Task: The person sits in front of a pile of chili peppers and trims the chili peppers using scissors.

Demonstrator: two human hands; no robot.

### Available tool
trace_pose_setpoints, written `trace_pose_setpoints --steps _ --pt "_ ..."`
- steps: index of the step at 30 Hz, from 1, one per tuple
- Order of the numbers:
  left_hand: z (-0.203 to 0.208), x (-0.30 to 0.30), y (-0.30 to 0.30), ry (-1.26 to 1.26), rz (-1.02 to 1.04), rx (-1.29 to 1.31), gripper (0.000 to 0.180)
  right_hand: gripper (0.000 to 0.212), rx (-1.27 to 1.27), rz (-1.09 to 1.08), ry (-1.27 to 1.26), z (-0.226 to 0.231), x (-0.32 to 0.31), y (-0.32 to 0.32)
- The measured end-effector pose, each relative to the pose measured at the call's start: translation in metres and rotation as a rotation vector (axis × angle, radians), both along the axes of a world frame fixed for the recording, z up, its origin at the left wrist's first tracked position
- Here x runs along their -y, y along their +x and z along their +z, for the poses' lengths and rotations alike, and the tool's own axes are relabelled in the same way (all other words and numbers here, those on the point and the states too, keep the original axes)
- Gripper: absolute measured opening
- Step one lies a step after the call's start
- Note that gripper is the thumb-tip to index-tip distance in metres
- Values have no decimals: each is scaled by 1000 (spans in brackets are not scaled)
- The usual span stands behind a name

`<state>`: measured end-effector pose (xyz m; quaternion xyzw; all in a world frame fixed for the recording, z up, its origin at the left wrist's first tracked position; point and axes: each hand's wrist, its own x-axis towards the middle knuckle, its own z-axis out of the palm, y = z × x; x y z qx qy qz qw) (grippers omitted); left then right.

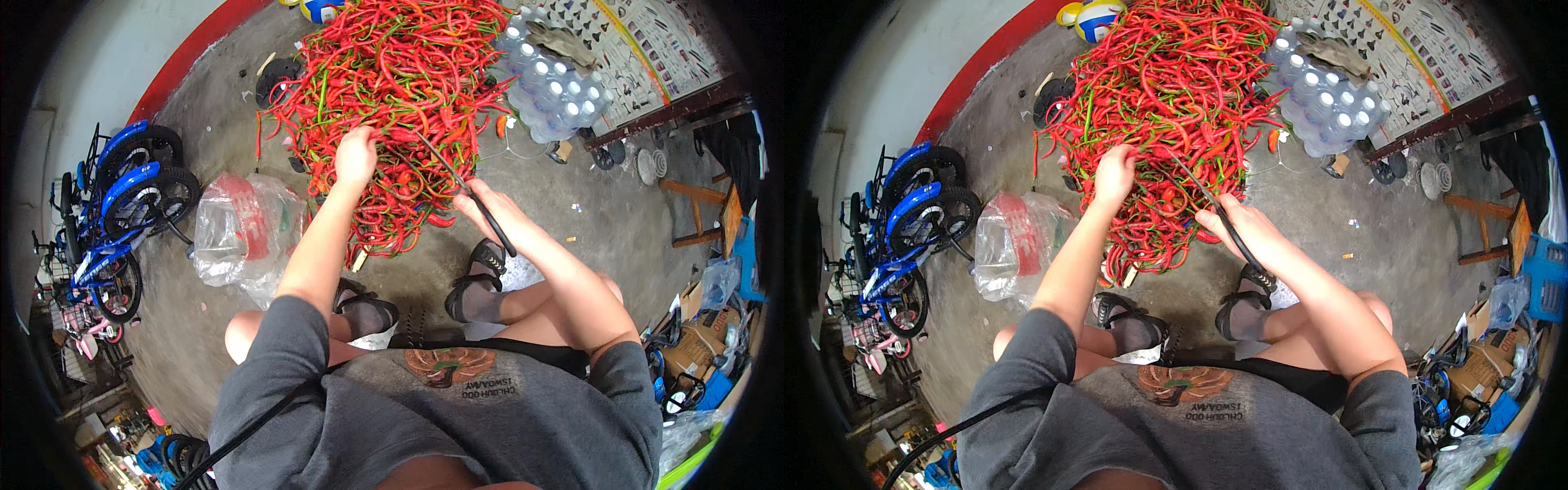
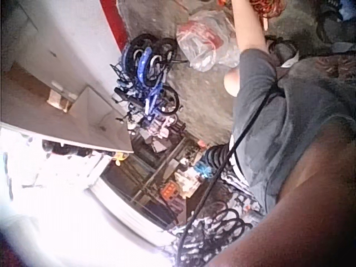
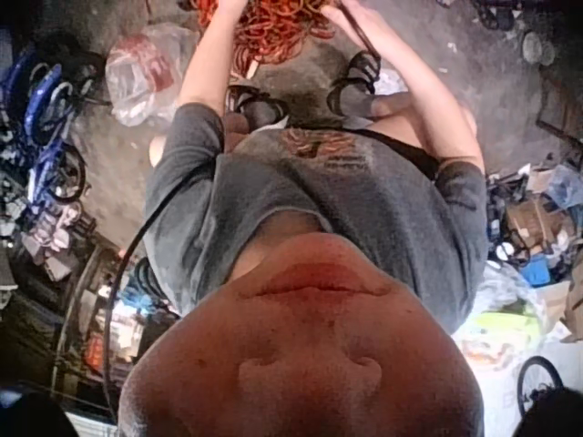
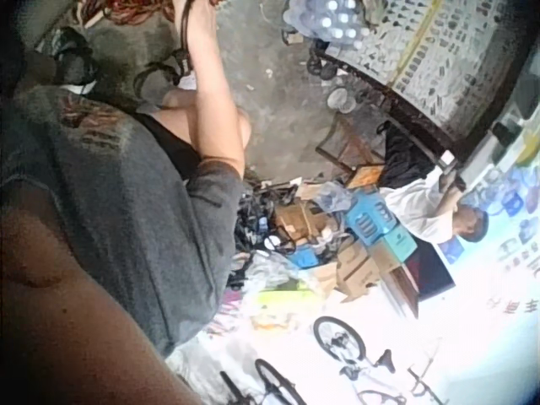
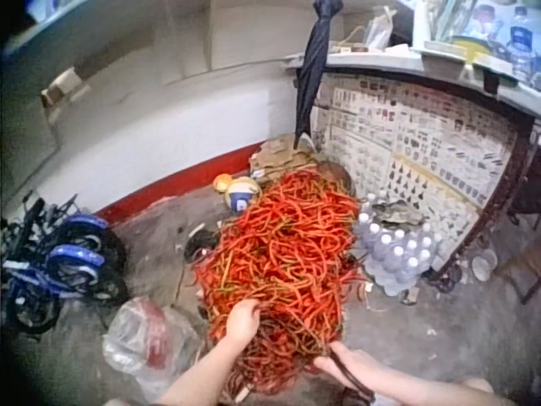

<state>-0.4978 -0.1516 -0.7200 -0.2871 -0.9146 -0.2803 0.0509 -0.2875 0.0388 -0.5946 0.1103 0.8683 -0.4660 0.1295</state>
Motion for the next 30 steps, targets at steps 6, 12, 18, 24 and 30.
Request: trace_pose_setpoints --steps 6,12,18,24,30 --pt "63 13 41 411 92 517 25 59 13 27 -81 -8 4 5" --pt "96 9 88 830 59 1031 17 57 79 27 -258 7 21 2" --pt "91 14 93 928 145 1059 16 58 149 95 -244 2 22 2" --pt "74 0 105 632 119 986 17 56 97 21 -247 9 24 3" --pt "54 -4 85 399 81 872 22 52 26 2 -121 -3 13 7"
